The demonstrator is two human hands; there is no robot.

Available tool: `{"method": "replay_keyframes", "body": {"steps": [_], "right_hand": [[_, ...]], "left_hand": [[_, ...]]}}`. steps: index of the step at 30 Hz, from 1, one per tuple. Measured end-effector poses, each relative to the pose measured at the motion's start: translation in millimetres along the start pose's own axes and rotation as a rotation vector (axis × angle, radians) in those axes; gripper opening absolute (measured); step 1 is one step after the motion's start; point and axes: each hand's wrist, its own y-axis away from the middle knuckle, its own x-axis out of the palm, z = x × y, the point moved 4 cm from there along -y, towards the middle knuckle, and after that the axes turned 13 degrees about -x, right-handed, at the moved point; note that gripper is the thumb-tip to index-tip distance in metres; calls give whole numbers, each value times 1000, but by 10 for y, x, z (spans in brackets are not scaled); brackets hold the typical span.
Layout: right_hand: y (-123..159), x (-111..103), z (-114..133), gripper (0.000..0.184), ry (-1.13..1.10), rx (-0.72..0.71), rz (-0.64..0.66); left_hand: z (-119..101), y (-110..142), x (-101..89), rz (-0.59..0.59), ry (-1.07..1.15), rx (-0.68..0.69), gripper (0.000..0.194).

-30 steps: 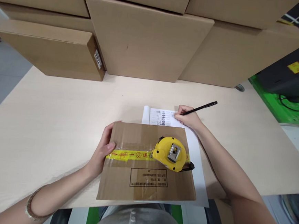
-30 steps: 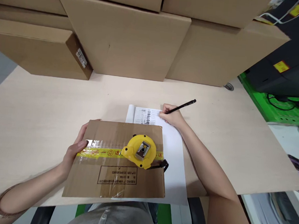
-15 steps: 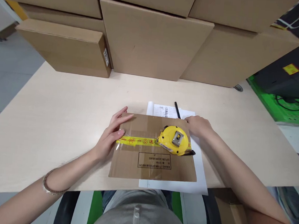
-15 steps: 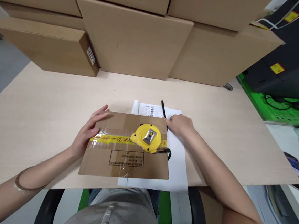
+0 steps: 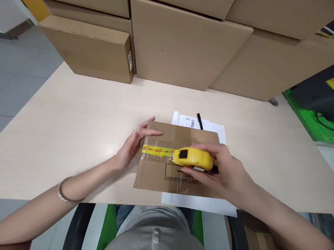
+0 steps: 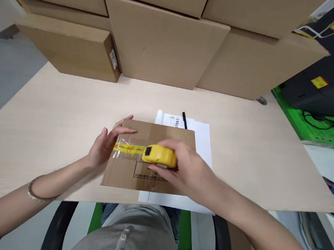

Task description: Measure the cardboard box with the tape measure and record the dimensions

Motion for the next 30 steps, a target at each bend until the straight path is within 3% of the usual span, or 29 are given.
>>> {"method": "replay_keyframes", "body": {"steps": [3, 7, 11, 13, 16, 20, 23, 26, 30], "right_hand": [[-345, 160, 136, 42, -78, -85, 119], [-765, 337, 292, 44, -100, -221, 238], [-816, 388, 273, 51, -71, -228, 275], [-731, 316, 225, 54, -51, -209, 265], [-488, 33, 122, 59, -19, -201, 181], [77, -518, -147, 63, 128, -110, 104], [521, -844, -384, 55, 208, 32, 32], [758, -942, -512, 52, 187, 98, -16], [756, -898, -530, 53, 141, 111, -35]], "left_hand": [[38, -20, -10, 17, 31, -9, 65], [124, -39, -29, 70, 210, -111, 72], [82, -21, -86, 66, 72, -40, 67], [41, -8, -112, 84, -83, 1, 56], [-17, -2, -135, 136, -222, 56, 40], [-54, -45, -162, 171, -245, 75, 35], [-67, -93, -189, 196, -277, 112, 35], [-72, -127, -229, 214, -337, 162, 36], [-57, -149, -276, 219, -410, 198, 36]]}}
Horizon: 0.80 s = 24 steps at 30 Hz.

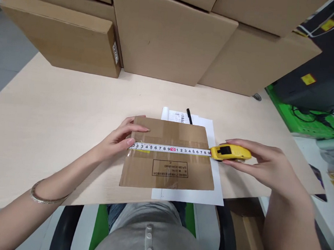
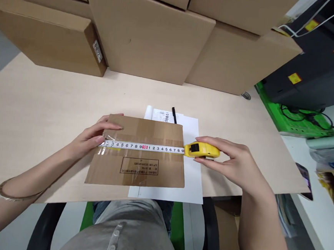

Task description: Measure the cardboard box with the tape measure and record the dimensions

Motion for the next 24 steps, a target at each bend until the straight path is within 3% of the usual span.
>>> {"method": "replay_keyframes", "body": {"steps": [12, 14, 16, 20, 24], "right_hand": [[-3, 40, -63, 48, -40, 66, 21], [-39, 41, -86, 57, -59, 113, 61], [-113, 16, -67, 54, -62, 131, 130], [-416, -43, 171, 21, -31, 3, 239], [-861, 160, 514, 28, -98, -93, 343]], "left_hand": [[55, -7, -21, -34, -63, 81, 37], [60, -8, -24, -37, -53, 90, 37], [65, -11, -23, -33, -50, 85, 36], [71, -7, -30, -43, -55, 46, 36], [99, 5, -42, -64, -56, -10, 39]]}}
